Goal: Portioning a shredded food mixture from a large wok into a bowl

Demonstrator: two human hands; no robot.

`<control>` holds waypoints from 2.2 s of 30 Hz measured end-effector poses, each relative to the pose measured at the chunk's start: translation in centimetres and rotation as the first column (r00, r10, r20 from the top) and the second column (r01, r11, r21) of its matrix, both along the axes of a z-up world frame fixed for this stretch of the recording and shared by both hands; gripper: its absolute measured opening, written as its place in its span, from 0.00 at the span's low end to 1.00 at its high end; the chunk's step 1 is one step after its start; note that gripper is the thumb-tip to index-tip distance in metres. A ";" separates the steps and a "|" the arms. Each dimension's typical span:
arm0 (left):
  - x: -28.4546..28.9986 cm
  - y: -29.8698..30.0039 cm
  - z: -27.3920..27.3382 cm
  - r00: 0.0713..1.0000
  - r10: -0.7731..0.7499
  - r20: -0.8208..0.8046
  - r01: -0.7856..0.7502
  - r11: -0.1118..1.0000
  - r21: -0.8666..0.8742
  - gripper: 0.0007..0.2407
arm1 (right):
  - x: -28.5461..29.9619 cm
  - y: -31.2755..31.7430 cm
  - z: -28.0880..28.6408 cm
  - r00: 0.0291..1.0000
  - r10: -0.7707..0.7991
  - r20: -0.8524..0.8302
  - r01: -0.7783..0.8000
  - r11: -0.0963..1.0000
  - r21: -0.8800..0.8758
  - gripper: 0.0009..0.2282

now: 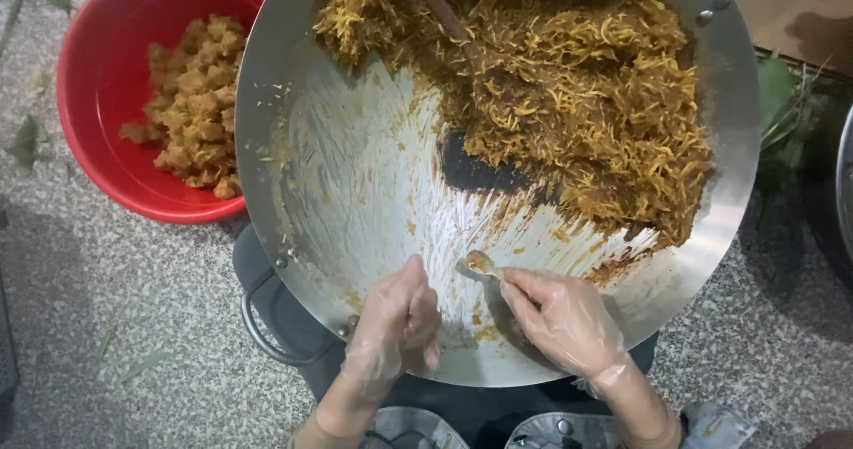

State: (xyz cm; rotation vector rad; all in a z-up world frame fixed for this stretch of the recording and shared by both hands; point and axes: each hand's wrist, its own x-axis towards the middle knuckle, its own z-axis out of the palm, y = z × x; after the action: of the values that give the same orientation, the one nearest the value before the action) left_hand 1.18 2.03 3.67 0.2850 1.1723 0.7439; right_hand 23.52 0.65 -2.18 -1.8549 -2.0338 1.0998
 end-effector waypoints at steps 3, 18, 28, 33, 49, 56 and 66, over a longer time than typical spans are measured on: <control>0.0 0.0 -1.1 0.997 0.063 0.041 -0.065 0.995 0.069 0.24 | -0.3 0.3 0.8 1.000 -0.006 -0.022 0.006 1.000 -0.008 0.14; -0.7 -0.9 -5.9 0.915 0.358 0.184 -0.373 0.927 0.050 0.19 | -0.6 0.2 1.0 0.989 0.072 -0.128 -0.024 0.939 0.343 0.10; -0.2 -0.7 -6.2 0.859 0.455 0.235 -0.437 0.890 -0.127 0.13 | -1.3 -0.5 0.1 0.868 0.465 0.174 -0.467 0.644 0.606 0.17; -0.4 -1.0 -6.3 0.855 0.461 0.237 -0.439 0.887 -0.143 0.12 | -1.7 -1.6 -0.4 0.854 0.482 0.195 -0.493 0.634 0.596 0.17; -0.6 -0.4 -5.5 0.882 0.401 0.249 -0.362 0.913 -0.188 0.09 | -0.5 -1.0 2.2 0.800 0.587 -0.123 -0.424 0.698 0.577 0.12; -0.9 -0.1 -2.4 0.984 0.144 0.104 -0.158 0.978 0.136 0.30 | 1.2 -2.0 -0.4 0.700 0.246 -0.670 -0.031 0.948 0.316 0.12; -0.6 -0.6 -3.3 0.977 0.173 0.124 -0.194 0.966 0.173 0.14 | 0.2 -1.8 0.5 0.788 0.080 -0.611 0.148 0.938 0.314 0.11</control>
State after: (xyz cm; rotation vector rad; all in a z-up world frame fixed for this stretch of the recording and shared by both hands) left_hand 0.54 1.39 0.35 0.2889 1.0370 1.0223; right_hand 23.75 -1.17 -1.65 -1.1423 -1.6526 1.0642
